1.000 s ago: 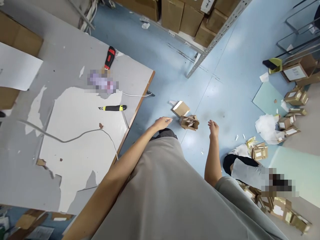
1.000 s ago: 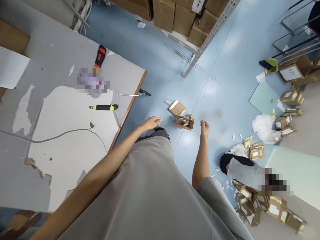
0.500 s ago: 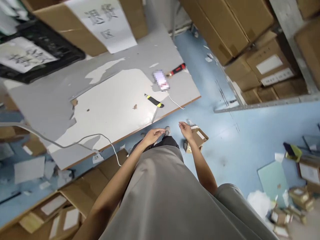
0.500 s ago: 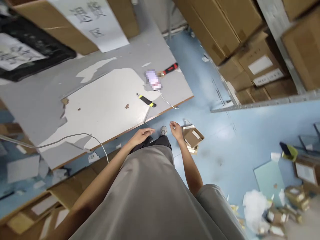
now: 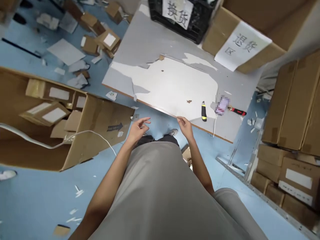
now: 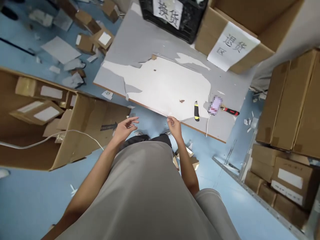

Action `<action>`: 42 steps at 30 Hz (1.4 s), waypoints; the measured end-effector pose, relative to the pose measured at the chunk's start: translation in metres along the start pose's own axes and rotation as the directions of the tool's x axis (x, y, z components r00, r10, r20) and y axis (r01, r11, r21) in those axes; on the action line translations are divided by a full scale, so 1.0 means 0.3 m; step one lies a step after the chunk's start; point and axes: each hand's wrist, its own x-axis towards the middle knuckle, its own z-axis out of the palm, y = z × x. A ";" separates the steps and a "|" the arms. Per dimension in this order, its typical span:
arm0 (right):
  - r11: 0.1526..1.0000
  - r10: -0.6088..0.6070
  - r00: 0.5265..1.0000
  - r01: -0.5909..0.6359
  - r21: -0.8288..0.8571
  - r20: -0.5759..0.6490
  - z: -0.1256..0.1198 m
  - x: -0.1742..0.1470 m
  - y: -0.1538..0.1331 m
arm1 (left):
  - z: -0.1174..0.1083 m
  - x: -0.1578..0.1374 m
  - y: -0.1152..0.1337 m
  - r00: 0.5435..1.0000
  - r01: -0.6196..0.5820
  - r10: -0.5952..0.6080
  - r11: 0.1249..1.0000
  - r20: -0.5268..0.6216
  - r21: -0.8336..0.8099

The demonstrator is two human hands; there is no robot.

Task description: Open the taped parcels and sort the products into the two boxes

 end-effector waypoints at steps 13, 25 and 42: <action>0.900 -0.172 0.940 0.272 -0.340 0.296 0.746 0.023 -0.332 | -0.615 -0.061 -0.243 0.920 -0.041 -0.057 0.970 -0.387 -0.241; 0.731 -0.168 0.882 0.411 -0.545 0.441 1.190 0.114 -0.526 | -0.990 0.108 -0.368 0.827 -0.077 -0.122 0.943 -0.549 -0.325; 0.556 0.185 0.631 0.565 -0.609 0.754 1.950 0.499 -0.501 | -1.260 0.552 -0.790 0.670 0.347 -0.488 0.872 -0.560 -0.345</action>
